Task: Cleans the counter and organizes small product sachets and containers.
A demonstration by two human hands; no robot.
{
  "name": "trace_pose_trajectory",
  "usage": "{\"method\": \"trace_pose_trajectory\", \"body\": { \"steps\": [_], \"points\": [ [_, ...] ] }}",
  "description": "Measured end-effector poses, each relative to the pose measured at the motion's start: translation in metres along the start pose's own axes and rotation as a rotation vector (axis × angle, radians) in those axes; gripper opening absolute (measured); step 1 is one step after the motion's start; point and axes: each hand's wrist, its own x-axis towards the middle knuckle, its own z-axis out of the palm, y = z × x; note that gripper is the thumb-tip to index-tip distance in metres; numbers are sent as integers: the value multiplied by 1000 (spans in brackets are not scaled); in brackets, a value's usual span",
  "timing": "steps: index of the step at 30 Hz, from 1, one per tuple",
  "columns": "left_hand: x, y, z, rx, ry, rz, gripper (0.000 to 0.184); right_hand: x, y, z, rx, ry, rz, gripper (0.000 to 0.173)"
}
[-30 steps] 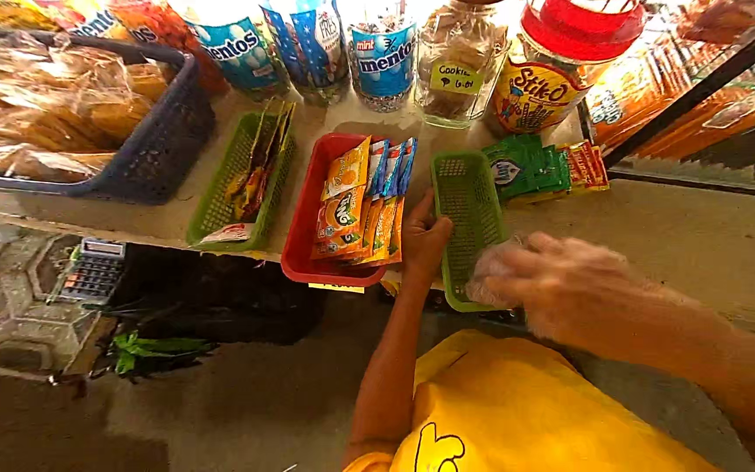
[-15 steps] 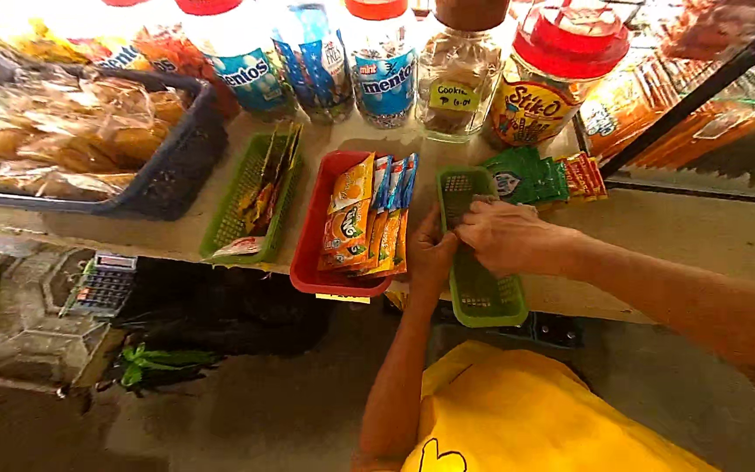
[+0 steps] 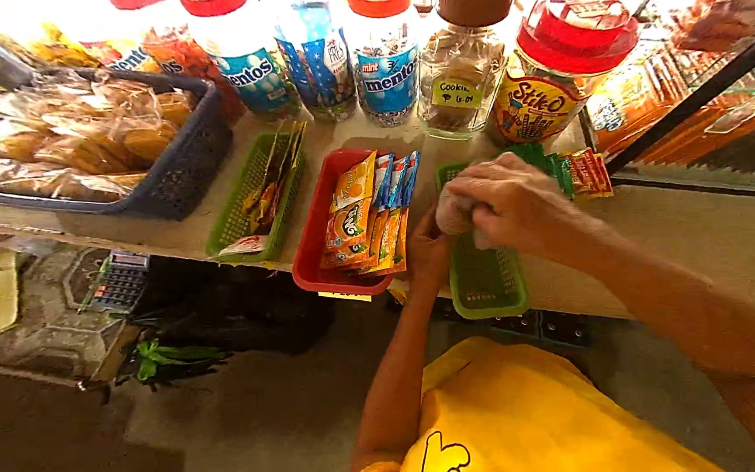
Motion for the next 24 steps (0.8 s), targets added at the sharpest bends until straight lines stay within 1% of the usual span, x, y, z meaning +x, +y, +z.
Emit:
{"method": "trace_pose_trajectory", "body": {
  "steps": [1,2,3,4,6,7,8,11,12,13,14,15,16,18,19,21,24],
  "points": [
    [0,0,0,10,-1,-1,27,6,3,17,-9,-3,42,40],
    [0,-1,-1,17,-13,4,21,11,7,32,-25,-4,75,42],
    [1,-3,-2,12,-35,20,21,17,13,42,-57,5,91,44],
    [2,-4,-3,12,-50,23,26,23,17,46,-99,26,88,44],
    [1,-3,-3,37,-48,-3,42,36,28,49,-197,106,57,43],
    [0,-2,-3,47,-50,-16,48,40,31,49,-208,130,67,43],
    [1,-1,-3,47,-45,-25,50,43,32,49,-205,172,76,42],
    [0,2,-1,20,-33,-43,51,41,33,55,-230,376,43,45],
    [0,2,0,10,-24,-50,51,37,31,54,-238,414,47,46],
    [-1,3,0,2,-16,-63,50,31,27,51,-237,413,66,46],
    [-1,4,0,-5,-15,-76,49,23,22,47,-243,368,95,46],
    [-2,5,0,-12,-15,-79,49,15,16,42,-254,277,112,45],
    [-1,5,0,-15,-16,-74,48,7,11,41,-293,168,93,40],
    [0,2,1,1,-3,-56,48,-8,2,46,-383,-61,-3,27],
    [0,2,2,18,2,-49,48,-11,-2,46,-389,-181,-24,22],
    [1,3,4,53,22,-61,49,-6,-10,35,-364,-420,-5,20],
    [1,6,4,62,40,-90,48,-7,-33,11,-264,-722,-7,18]
  ]
}}
